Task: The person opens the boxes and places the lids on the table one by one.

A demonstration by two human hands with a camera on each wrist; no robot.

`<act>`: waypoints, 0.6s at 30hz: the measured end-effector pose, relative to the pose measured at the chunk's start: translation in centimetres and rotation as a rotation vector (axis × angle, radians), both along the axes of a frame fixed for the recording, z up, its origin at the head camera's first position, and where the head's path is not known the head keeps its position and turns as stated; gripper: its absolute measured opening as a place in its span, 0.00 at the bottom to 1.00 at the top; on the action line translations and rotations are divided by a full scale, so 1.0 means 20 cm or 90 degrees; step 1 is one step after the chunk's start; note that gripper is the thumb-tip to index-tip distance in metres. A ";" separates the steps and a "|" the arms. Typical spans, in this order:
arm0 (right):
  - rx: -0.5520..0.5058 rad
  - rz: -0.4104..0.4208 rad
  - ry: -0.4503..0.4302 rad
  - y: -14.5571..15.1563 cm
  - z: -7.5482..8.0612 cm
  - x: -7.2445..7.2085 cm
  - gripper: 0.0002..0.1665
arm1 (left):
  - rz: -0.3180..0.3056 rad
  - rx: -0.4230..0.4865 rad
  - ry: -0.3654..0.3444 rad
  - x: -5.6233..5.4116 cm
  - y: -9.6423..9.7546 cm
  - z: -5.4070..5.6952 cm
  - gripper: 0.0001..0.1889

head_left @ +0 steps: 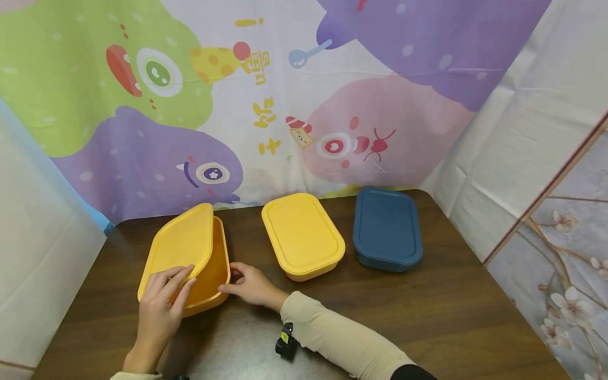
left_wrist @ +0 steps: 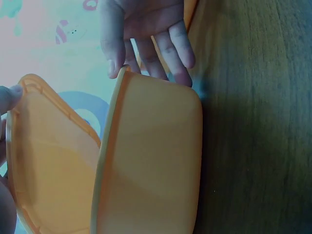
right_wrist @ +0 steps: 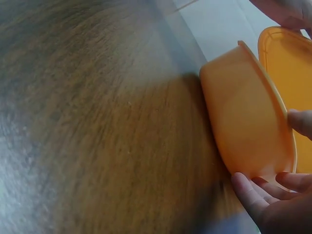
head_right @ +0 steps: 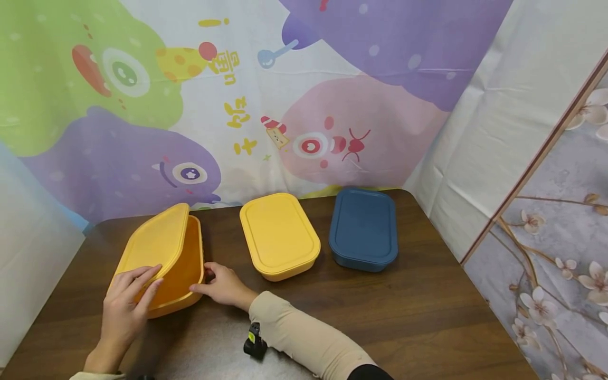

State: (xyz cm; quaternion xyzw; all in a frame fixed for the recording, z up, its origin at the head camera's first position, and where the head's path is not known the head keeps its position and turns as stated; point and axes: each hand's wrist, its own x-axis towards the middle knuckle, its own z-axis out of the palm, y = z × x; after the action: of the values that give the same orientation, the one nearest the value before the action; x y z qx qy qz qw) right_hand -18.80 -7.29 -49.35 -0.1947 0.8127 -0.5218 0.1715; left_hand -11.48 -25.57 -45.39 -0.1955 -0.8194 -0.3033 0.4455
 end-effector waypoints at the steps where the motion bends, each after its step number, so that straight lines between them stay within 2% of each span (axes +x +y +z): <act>1: 0.005 -0.004 0.000 0.00 0.00 0.00 0.35 | 0.002 0.006 0.003 0.00 0.00 0.00 0.27; 6: 0.010 -0.012 -0.006 -0.01 -0.01 0.01 0.35 | 0.010 0.031 0.015 -0.01 0.00 0.01 0.28; 12: -0.014 -0.017 -0.018 -0.01 0.00 0.01 0.35 | 0.012 0.072 0.028 -0.01 0.00 0.01 0.26; 18: 0.001 -0.023 -0.016 -0.01 0.00 0.02 0.34 | 0.034 0.130 0.038 0.00 0.01 0.03 0.17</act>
State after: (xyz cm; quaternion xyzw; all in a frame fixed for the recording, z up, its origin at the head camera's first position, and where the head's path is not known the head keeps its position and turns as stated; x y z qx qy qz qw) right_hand -18.46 -7.53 -49.35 -0.1730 0.8144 -0.5266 0.1721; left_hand -11.46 -25.33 -44.72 -0.1362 -0.7754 -0.3673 0.4953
